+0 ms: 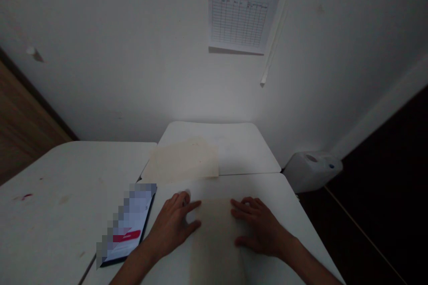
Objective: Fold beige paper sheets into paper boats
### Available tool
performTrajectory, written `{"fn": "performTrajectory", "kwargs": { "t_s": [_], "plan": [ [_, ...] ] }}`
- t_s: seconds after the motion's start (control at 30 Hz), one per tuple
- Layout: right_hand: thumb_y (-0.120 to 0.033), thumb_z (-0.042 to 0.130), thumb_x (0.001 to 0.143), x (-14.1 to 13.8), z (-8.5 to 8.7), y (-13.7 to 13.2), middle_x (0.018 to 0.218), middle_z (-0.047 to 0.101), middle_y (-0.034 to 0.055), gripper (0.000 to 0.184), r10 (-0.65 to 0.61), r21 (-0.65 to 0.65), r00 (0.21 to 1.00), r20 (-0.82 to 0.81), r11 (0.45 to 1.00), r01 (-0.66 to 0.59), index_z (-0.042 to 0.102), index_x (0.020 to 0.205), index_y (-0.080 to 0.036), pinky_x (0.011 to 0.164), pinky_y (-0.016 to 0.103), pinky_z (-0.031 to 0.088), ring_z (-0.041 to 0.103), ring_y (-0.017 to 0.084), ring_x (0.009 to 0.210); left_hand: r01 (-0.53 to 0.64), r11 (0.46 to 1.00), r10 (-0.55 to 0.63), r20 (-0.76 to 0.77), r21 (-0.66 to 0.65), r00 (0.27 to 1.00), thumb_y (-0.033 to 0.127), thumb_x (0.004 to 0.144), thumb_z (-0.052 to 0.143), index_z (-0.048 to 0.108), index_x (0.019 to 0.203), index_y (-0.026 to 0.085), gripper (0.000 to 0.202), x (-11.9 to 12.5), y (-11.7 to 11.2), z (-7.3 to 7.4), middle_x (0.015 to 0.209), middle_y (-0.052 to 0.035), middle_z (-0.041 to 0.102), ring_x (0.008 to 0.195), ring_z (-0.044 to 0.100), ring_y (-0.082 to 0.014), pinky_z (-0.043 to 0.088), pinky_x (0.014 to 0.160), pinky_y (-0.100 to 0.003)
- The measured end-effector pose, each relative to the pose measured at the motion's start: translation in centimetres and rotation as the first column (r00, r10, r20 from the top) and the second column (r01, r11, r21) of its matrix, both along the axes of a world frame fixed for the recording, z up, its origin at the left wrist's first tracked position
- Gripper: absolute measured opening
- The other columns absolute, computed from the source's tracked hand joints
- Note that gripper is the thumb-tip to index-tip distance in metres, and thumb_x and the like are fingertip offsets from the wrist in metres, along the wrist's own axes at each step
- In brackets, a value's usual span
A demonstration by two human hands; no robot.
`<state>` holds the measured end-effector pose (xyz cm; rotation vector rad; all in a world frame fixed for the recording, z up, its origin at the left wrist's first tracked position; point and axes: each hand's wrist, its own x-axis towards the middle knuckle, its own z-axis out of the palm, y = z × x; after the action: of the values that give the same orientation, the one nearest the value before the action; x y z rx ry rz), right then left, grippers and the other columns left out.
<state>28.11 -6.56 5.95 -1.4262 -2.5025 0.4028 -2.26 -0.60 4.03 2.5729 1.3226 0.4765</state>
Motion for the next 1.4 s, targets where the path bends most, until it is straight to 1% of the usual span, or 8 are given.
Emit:
{"fn": "performTrajectory", "kwargs": {
  "t_s": [0.17, 0.23, 0.33, 0.67, 0.9, 1.03, 1.17, 1.4],
  "plan": [
    [-0.036, 0.068, 0.082, -0.5, -1.2, -0.9, 0.136, 0.056, -0.0026, 0.02, 0.041, 0.048, 0.999, 0.008, 0.998, -0.042, 0.068, 0.102, -0.03, 0.097, 0.044, 0.039, 0.05, 0.028, 0.114, 0.006, 1.0, -0.006, -0.012, -0.004, 1.0, 0.038, 0.08, 0.068, 0.058, 0.128, 0.032, 0.049, -0.1, -0.1, 0.0, 0.12, -0.0072, 0.055, 0.112, 0.05, -0.0296, 0.042, 0.092, -0.043],
    [-0.032, 0.062, 0.087, -0.6, -1.4, -1.4, 0.135, 0.056, -0.0044, 0.013, 0.039, 0.053, 0.999, 0.006, 0.998, -0.039, 0.069, 0.098, -0.03, 0.094, 0.042, 0.04, 0.052, 0.026, 0.111, 0.007, 1.0, -0.007, -0.021, -0.008, 1.0, 0.038, 0.08, 0.068, 0.057, 0.129, 0.032, 0.05, -0.2, -0.1, 0.0, 0.121, -0.0075, 0.055, 0.113, 0.049, -0.0299, 0.041, 0.093, -0.043],
    [-0.037, 0.064, 0.086, -0.5, -1.0, -2.0, 0.136, 0.056, -0.0036, 0.021, 0.027, 0.037, 0.999, -0.022, 0.999, -0.026, 0.067, 0.106, -0.031, 0.096, 0.043, 0.039, 0.052, 0.026, 0.112, 0.006, 1.0, -0.007, -0.025, -0.016, 1.0, 0.039, 0.077, 0.071, 0.056, 0.129, 0.032, 0.055, -0.3, -0.2, 0.1, 0.122, -0.007, 0.054, 0.114, 0.049, -0.0299, 0.04, 0.093, -0.043],
    [-0.065, 0.07, 0.068, 0.7, -0.8, -3.4, 0.148, 0.041, 0.0059, 0.08, 0.048, -0.059, 0.994, -0.1, 0.997, -0.054, 0.048, 0.135, -0.029, 0.108, 0.051, 0.027, 0.038, 0.032, 0.13, 0.033, 0.998, -0.035, -0.021, -0.059, 0.999, 0.047, 0.062, 0.078, 0.049, 0.136, 0.032, 0.081, -0.9, -0.4, 0.1, 0.133, -0.0087, 0.05, 0.12, 0.046, -0.0343, 0.038, 0.097, -0.046],
    [-0.069, 0.071, 0.063, 0.3, -0.4, -3.7, 0.153, 0.032, 0.006, 0.088, 0.041, -0.152, 0.996, -0.076, 0.987, -0.052, 0.045, 0.137, -0.028, 0.111, 0.054, 0.021, 0.031, 0.035, 0.135, 0.089, 0.996, -0.089, -0.004, -0.015, 0.996, 0.036, 0.074, 0.071, 0.045, 0.139, 0.033, 0.07, 0.4, -3.1, 1.0, 0.152, -0.0059, 0.034, 0.136, 0.033, -0.0355, 0.035, 0.106, -0.052],
    [-0.068, 0.073, 0.061, 0.5, -0.8, -3.7, 0.155, 0.027, 0.0059, 0.095, 0.06, -0.152, 0.996, -0.066, 0.986, -0.07, 0.041, 0.14, -0.028, 0.112, 0.053, 0.02, 0.027, 0.035, 0.137, 0.168, 0.986, -0.168, 0.028, -0.009, 0.985, 0.038, 0.085, 0.06, 0.026, 0.148, 0.035, 0.072, 3.1, -5.8, 0.2, 0.155, -0.0041, 0.027, 0.137, 0.034, -0.0338, 0.036, 0.108, -0.055],
    [-0.066, 0.073, 0.062, 0.9, -1.5, -3.8, 0.155, 0.026, 0.0059, 0.096, 0.066, -0.157, 0.995, -0.068, 0.985, -0.076, 0.037, 0.142, -0.028, 0.114, 0.052, 0.018, 0.026, 0.034, 0.139, 0.232, 0.97, -0.233, 0.0, -0.066, 0.973, 0.044, 0.08, 0.067, 0.013, 0.151, 0.036, 0.089, 4.7, -7.0, -1.1, 0.156, -0.0054, 0.022, 0.139, 0.029, -0.0354, 0.033, 0.109, -0.056],
    [-0.059, 0.077, 0.06, 1.1, -2.0, -4.0, 0.156, 0.023, 0.0068, 0.099, 0.053, -0.175, 0.998, -0.013, 0.983, -0.055, 0.037, 0.144, -0.027, 0.114, 0.051, 0.018, 0.023, 0.033, 0.14, 0.215, 0.977, -0.215, -0.098, -0.013, 0.972, 0.049, 0.076, 0.069, 0.018, 0.15, 0.032, 0.091, 4.6, -6.6, -1.8, 0.155, -0.0078, 0.021, 0.139, 0.029, -0.0347, 0.034, 0.109, -0.052]
  ]
}}
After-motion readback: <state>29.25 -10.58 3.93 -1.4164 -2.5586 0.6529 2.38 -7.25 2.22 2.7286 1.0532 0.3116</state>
